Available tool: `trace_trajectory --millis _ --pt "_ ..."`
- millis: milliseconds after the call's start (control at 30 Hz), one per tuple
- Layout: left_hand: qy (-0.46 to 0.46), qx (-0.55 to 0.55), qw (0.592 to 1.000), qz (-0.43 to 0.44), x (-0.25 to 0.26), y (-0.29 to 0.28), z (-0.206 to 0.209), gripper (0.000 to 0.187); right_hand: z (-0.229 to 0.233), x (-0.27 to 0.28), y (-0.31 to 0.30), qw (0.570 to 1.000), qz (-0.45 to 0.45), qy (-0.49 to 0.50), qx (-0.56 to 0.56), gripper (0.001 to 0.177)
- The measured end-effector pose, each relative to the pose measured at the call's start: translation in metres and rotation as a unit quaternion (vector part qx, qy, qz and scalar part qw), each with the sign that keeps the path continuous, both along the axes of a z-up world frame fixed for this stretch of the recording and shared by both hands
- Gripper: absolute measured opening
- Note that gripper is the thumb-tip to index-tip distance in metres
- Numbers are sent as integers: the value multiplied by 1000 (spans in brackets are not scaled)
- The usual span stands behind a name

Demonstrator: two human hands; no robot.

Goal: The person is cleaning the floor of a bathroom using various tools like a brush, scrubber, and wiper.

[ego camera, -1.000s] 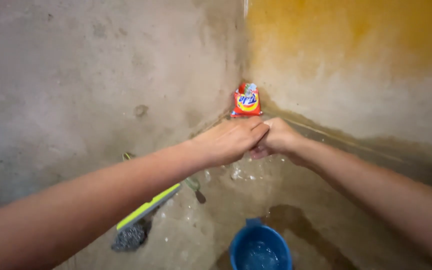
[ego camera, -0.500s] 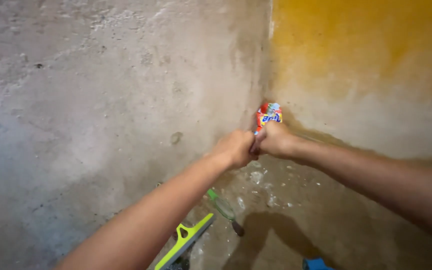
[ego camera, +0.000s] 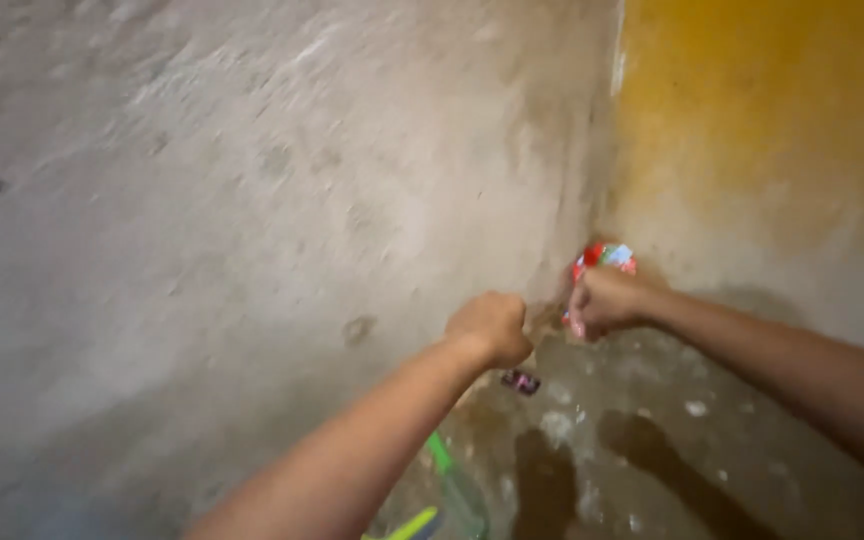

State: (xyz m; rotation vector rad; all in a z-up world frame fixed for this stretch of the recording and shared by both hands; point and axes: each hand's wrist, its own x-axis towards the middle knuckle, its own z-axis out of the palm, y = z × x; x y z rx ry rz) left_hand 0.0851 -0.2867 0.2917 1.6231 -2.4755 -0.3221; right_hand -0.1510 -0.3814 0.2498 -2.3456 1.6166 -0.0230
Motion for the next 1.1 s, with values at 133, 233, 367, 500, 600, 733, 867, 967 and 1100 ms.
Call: trace_trajectory --millis 133,233,367,500,600,733,867,967,1100 --pt "-17 -28 999 13 -51 -75 -8 33 -15 -60 -58 996 24 -80 11 17" --pt "-32 -33 998 35 -87 -131 -18 39 -23 -100 -100 998 -32 -6 56 29" --pt "-30 16 996 88 -122 -170 -23 43 -67 -161 -164 996 -52 -72 8 18" --pt "-39 15 993 108 -133 -197 -40 45 -157 -207 -235 990 -60 -98 -77 23" --pt "-14 4 993 114 -138 -219 -63 41 -153 -190 -220 988 -108 -69 -88 30" --pt "-36 -3 996 79 -151 -245 -105 42 -209 -188 -241 980 -116 -30 -160 51" --pt "-49 20 997 61 -169 -255 -130 49 -162 -164 -216 939 -169 49 -295 71" --pt "-56 42 995 65 -172 -266 -145 50 -177 -173 -246 945 -218 30 -243 70" --pt "-88 36 994 52 -166 -283 -171 51 -240 -215 -286 953 -272 -10 -130 82"
